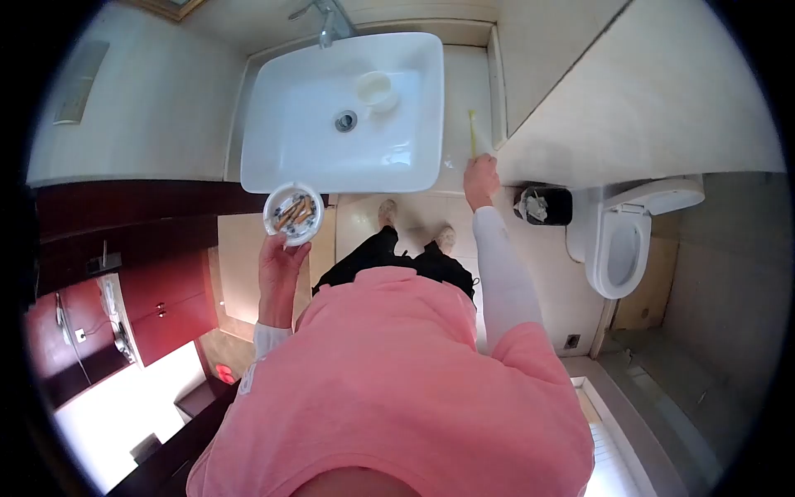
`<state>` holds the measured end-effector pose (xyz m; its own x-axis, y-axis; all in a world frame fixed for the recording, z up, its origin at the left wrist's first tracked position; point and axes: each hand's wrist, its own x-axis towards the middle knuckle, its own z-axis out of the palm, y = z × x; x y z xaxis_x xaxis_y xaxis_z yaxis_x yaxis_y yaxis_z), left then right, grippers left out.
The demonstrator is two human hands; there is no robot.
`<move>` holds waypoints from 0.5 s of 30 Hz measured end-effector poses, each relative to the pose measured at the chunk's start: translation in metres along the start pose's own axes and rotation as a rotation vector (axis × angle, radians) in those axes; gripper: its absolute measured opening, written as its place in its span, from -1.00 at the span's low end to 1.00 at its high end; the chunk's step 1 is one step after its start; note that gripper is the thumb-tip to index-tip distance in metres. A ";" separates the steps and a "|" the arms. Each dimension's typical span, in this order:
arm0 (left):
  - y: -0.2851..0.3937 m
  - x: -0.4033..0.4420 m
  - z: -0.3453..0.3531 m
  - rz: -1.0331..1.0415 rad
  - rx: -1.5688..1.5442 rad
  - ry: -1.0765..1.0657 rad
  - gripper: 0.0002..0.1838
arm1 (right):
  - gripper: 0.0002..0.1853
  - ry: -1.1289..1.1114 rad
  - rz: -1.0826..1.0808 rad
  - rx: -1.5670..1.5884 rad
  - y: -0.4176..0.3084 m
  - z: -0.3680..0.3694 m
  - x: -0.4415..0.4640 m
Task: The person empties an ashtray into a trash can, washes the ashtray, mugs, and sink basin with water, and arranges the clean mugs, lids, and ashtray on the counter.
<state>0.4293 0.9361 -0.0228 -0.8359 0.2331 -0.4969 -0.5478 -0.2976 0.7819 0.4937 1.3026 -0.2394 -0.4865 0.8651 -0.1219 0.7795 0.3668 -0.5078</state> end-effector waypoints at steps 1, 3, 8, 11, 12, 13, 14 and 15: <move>0.002 0.000 -0.006 -0.002 -0.003 0.000 -0.55 | -0.69 -0.006 -0.023 -0.004 0.000 0.006 -0.006; 0.003 0.002 -0.011 -0.005 -0.008 -0.001 -0.56 | -0.72 -0.018 -0.067 -0.012 0.007 0.014 -0.015; -0.010 0.014 0.018 -0.047 0.104 -0.065 -0.56 | -0.84 -0.338 0.084 0.839 0.058 -0.005 -0.063; -0.034 0.026 0.055 -0.155 0.225 -0.205 -0.57 | -0.82 -0.417 0.401 1.303 0.087 -0.047 -0.103; -0.047 0.030 0.069 -0.205 0.265 -0.260 -0.57 | -0.84 -0.411 0.466 1.325 0.101 -0.060 -0.111; -0.060 0.032 0.088 -0.256 0.307 -0.316 -0.57 | -0.84 -0.318 0.541 1.354 0.118 -0.071 -0.118; -0.077 0.030 0.113 -0.286 0.363 -0.355 -0.58 | -0.85 -0.223 0.615 1.382 0.136 -0.081 -0.125; -0.094 0.028 0.137 -0.337 0.409 -0.417 -0.59 | -0.85 -0.143 0.684 1.407 0.154 -0.088 -0.130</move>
<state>0.4620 1.0979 -0.0588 -0.4930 0.6141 -0.6163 -0.6507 0.2100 0.7297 0.7116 1.2772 -0.2265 -0.3044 0.6589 -0.6879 -0.0802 -0.7373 -0.6708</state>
